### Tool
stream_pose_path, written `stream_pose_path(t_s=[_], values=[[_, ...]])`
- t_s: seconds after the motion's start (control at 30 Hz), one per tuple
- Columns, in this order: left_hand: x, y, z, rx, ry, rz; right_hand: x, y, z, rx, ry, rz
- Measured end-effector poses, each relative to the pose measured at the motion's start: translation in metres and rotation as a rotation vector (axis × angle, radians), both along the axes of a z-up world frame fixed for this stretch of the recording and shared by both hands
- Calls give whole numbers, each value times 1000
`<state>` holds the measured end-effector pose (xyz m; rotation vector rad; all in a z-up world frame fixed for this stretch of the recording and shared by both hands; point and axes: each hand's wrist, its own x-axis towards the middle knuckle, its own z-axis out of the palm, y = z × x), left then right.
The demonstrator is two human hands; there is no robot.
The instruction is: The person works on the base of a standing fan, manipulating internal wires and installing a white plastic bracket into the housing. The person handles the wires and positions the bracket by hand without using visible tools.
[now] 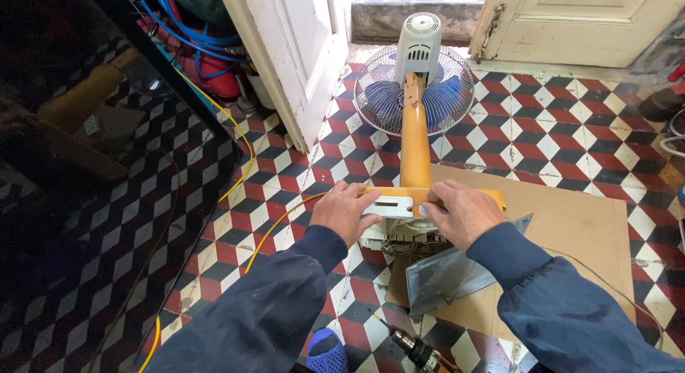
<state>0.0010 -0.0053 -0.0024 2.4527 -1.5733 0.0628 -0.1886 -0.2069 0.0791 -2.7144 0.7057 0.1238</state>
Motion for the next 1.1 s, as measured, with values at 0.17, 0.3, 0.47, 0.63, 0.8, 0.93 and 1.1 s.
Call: stream_pose_path(t_s=[0.17, 0.3, 0.47, 0.63, 0.8, 0.93, 1.1], values=[[-5, 0, 2, -4, -46, 0, -1, 2, 1, -8, -14, 10], [-4, 0, 2, -18, -51, 1, -1, 6, 4, -20, -20, 13], [-3, 0, -2, -11, -51, -12, -2, 0, -1, -23, -39, 5], [-3, -1, -4, 0, -65, -12, -1, -3, -1, -11, -30, 15], [-4, -2, -3, -34, -67, 12, -1, -6, -5, 1, -42, 26], [1, -1, -10, -121, -34, 23, -2, -10, -15, 2, -78, 19], [1, -1, -10, -170, -34, 42, -1, -13, -23, -38, -91, 10]])
